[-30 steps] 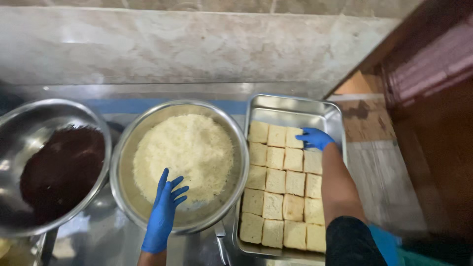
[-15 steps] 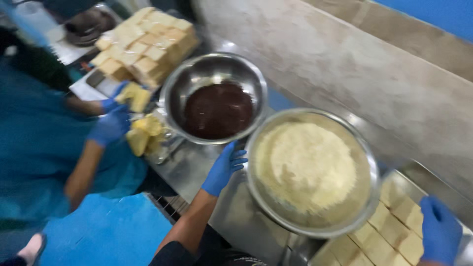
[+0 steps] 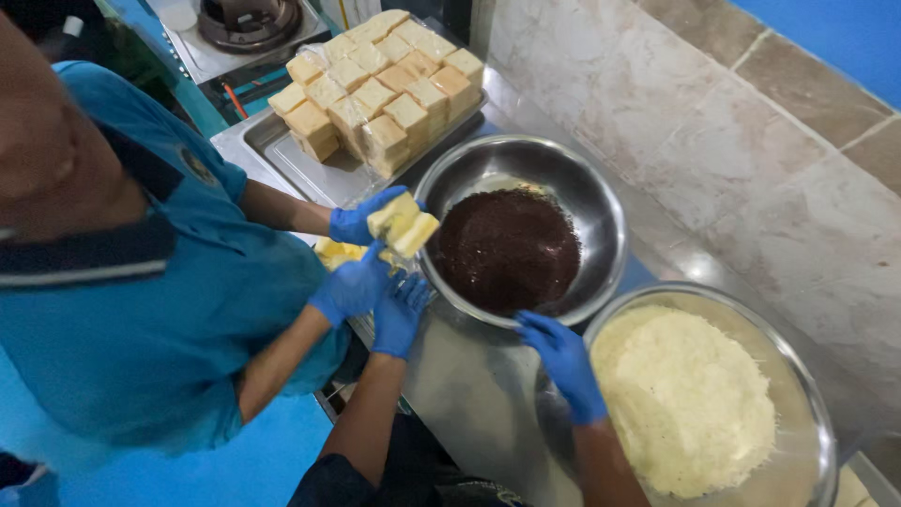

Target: The person takes pieces of bread from a coworker, spoons dark chocolate filling into a hollow in each piece, presses the pieces together, coats them in a bowl of white shredded coating, and places the finished pieces onto a metal tray.

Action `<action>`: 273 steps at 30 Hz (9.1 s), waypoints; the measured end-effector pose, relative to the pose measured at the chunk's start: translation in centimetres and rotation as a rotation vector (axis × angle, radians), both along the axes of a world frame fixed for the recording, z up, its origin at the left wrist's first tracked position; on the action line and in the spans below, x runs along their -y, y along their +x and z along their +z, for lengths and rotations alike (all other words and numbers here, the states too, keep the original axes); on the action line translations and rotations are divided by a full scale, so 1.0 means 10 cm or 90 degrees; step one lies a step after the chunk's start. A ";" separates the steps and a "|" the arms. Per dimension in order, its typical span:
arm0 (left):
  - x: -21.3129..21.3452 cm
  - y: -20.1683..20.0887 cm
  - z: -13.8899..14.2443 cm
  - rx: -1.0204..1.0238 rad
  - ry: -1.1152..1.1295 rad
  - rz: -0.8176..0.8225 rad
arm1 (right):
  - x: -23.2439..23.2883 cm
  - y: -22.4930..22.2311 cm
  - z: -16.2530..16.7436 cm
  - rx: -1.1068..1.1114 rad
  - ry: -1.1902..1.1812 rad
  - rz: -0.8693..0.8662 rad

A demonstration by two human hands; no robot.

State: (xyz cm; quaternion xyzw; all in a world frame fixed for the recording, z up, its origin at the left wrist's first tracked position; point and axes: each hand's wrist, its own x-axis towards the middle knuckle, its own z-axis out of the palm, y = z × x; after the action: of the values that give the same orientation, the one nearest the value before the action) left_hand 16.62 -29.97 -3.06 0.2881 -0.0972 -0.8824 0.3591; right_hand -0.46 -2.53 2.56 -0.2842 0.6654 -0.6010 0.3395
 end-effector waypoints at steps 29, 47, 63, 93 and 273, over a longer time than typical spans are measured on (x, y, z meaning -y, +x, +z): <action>-0.33 -0.31 0.23 -0.349 0.131 -0.496 | 1.04 -0.01 0.71 -0.155 0.255 -0.051; -0.04 -0.24 -0.03 -0.066 -0.049 -0.443 | 1.10 -0.82 0.24 -0.160 0.344 0.059; 0.10 -0.35 -0.04 -0.168 0.020 -0.389 | 1.53 -0.56 -0.44 -0.460 0.461 0.304; 0.00 -0.98 0.06 -0.047 -0.033 -0.481 | 1.74 -0.99 0.69 -0.337 0.324 0.308; -2.54 -1.39 0.27 0.047 -0.101 -0.763 | -2.58 -0.18 -0.35 0.119 0.235 -0.168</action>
State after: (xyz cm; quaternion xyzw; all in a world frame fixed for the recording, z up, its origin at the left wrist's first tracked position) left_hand 2.76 -4.57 -0.31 0.1858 -0.3200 -0.9107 -0.1834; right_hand -2.22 23.26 -0.94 -0.0710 0.7607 -0.5323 0.3645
